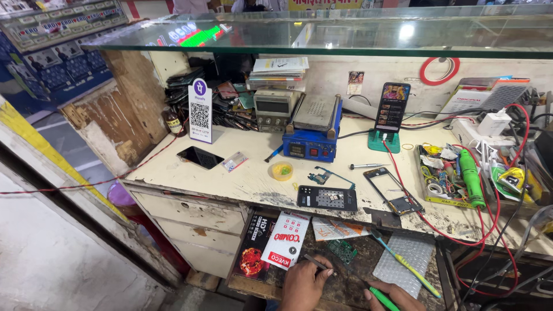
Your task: The person uses a soldering iron and tweezers to solder a small electronic component on a workbench. They repeatedly heat the component, then use a toothbrush to clean the area. The person continues this process throughout the clip.
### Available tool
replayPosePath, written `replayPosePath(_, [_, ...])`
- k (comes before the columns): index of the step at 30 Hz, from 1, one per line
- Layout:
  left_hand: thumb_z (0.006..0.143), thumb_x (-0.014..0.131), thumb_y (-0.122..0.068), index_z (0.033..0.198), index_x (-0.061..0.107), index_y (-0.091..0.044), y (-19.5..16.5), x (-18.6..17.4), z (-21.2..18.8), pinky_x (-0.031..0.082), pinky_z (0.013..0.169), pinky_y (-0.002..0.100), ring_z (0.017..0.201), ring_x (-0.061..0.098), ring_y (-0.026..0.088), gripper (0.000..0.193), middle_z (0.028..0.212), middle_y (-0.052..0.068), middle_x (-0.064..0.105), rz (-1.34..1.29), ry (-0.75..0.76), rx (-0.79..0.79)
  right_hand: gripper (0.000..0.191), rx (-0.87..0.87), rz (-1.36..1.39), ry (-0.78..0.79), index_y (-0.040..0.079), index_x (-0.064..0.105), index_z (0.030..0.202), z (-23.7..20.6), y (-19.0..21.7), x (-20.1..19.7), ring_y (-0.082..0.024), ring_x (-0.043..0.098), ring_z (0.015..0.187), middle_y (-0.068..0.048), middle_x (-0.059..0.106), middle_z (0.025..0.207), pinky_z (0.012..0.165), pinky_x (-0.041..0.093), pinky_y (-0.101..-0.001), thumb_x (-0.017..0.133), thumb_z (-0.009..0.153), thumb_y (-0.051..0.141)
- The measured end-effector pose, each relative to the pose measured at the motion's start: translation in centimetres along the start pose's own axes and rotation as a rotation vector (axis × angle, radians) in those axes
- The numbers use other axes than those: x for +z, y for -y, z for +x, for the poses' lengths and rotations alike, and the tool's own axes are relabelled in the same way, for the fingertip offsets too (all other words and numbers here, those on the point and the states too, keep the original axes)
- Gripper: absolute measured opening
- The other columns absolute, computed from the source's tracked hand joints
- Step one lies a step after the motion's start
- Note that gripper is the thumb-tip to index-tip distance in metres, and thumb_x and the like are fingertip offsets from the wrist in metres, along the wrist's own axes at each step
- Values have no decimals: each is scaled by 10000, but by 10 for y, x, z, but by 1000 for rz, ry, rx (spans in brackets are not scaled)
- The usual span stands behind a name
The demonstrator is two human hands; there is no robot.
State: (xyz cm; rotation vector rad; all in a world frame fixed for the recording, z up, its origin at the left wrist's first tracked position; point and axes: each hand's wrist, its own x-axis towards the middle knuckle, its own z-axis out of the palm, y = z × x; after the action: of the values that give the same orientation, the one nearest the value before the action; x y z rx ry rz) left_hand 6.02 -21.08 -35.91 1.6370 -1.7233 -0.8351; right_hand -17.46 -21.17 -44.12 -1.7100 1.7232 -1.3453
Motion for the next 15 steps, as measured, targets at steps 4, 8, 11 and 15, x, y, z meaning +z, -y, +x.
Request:
replayPosePath(4, [932,735,-276,993,702,-126,4,-2,-3,508,691,474,817,707,343,166,838,110,732,-45,-115,167,189,-31,26,2,55,819,879,-3,12,-11,-187,826,756,-121,823,781,738,636,-319,864,706,114])
replayPosePath(8, [933,729,-285,1005,713,-138,8,-1,-2,502,704,480,825,700,353,164,845,121,725,-58,-98,154,189,-115,63,-43,51,808,900,-4,12,-14,-170,805,738,-114,814,789,739,611,-292,848,728,118])
replayPosePath(11, [943,719,-309,997,719,-142,11,-2,2,495,710,489,819,691,364,176,825,132,711,-33,-86,147,190,-27,-12,-57,42,807,925,-3,-3,-10,-173,794,741,-122,803,772,771,601,-293,840,758,127])
replayPosePath(15, [939,725,-361,974,751,-152,23,4,12,507,712,496,833,690,373,214,820,143,709,-16,-105,162,195,19,-54,-130,39,798,938,0,-44,2,-168,784,729,-119,795,761,768,597,-290,836,770,131])
